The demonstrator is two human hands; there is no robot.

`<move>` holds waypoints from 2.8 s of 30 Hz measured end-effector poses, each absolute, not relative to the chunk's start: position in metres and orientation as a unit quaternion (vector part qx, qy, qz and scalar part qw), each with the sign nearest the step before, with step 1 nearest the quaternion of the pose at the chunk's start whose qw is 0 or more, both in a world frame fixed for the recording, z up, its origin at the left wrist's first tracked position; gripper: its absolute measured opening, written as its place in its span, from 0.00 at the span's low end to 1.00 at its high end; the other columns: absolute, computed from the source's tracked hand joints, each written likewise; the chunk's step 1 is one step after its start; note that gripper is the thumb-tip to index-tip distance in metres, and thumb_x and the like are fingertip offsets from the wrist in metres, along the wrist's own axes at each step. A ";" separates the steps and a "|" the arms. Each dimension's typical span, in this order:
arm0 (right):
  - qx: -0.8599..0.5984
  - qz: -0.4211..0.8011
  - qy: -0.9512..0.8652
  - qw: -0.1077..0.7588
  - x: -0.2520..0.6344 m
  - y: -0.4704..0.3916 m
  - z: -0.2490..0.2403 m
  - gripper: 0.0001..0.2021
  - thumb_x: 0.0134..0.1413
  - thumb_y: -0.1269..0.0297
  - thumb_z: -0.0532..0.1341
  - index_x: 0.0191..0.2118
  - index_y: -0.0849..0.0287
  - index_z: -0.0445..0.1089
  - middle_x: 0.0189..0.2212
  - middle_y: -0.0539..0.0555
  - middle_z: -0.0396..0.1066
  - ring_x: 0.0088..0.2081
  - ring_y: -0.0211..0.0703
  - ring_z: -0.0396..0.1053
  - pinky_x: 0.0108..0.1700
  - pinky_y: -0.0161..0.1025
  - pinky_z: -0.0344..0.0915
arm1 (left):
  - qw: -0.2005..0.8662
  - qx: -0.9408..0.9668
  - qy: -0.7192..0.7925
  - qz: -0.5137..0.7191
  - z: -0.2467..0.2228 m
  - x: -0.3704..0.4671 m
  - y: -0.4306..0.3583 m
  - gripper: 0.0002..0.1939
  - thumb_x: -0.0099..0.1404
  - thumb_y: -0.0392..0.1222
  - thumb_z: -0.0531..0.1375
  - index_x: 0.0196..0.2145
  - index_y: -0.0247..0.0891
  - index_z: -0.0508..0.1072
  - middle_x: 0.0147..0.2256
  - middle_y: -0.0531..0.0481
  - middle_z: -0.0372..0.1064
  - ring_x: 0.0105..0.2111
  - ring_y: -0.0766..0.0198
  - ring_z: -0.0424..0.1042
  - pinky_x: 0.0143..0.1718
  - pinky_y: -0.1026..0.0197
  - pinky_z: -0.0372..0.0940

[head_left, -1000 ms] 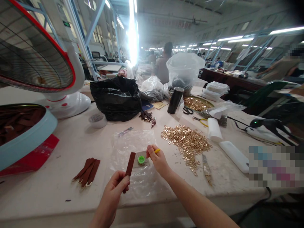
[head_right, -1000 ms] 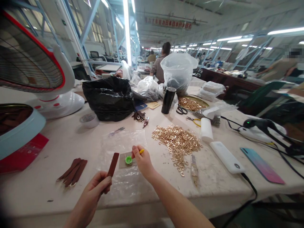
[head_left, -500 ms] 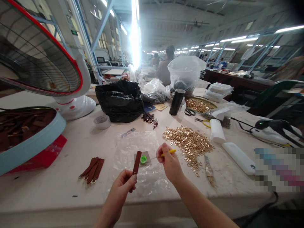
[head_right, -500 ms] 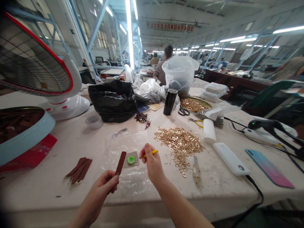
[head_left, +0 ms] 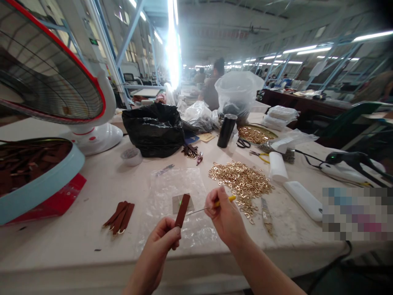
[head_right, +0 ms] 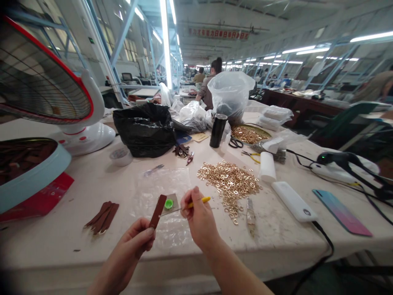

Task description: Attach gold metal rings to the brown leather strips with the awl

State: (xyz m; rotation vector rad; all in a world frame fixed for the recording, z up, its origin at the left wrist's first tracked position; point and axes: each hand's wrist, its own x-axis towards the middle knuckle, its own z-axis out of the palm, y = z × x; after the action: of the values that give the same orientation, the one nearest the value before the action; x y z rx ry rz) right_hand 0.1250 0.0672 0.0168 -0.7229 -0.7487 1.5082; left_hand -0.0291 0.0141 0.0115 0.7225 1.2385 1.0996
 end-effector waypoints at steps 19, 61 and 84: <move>-0.346 0.657 -0.589 0.318 0.121 0.051 0.007 0.01 0.46 0.71 0.56 0.28 0.61 0.64 0.21 0.45 0.54 0.23 0.31 0.50 0.24 0.30 0.48 | 0.487 0.498 0.573 0.431 0.005 -0.021 0.011 0.09 0.53 0.46 0.58 0.21 0.39 0.68 0.19 0.56 0.59 0.20 0.67 0.57 0.22 0.65 0.54; -0.349 0.703 -0.552 0.283 0.111 0.043 0.009 0.03 0.46 0.70 0.55 0.28 0.61 0.66 0.20 0.44 0.58 0.21 0.30 0.53 0.23 0.29 0.49 | 0.614 0.367 0.546 0.436 0.012 -0.026 0.006 0.10 0.47 0.43 0.61 0.19 0.39 0.62 0.16 0.59 0.56 0.17 0.71 0.54 0.21 0.66 0.52; -0.384 0.682 -0.541 0.308 0.104 0.038 0.014 0.02 0.46 0.72 0.54 0.25 0.60 0.61 0.16 0.42 0.54 0.18 0.29 0.50 0.20 0.29 0.46 | 0.626 0.419 0.534 0.383 0.009 -0.041 -0.002 0.16 0.50 0.53 0.62 0.22 0.38 0.65 0.16 0.57 0.62 0.18 0.69 0.59 0.22 0.66 0.55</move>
State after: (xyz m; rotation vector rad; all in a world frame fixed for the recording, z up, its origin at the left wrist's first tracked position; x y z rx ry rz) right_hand 0.1040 0.0383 0.0140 -1.0142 -1.4303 1.8041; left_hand -0.0410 -0.0020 0.0092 0.9607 1.2255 0.8789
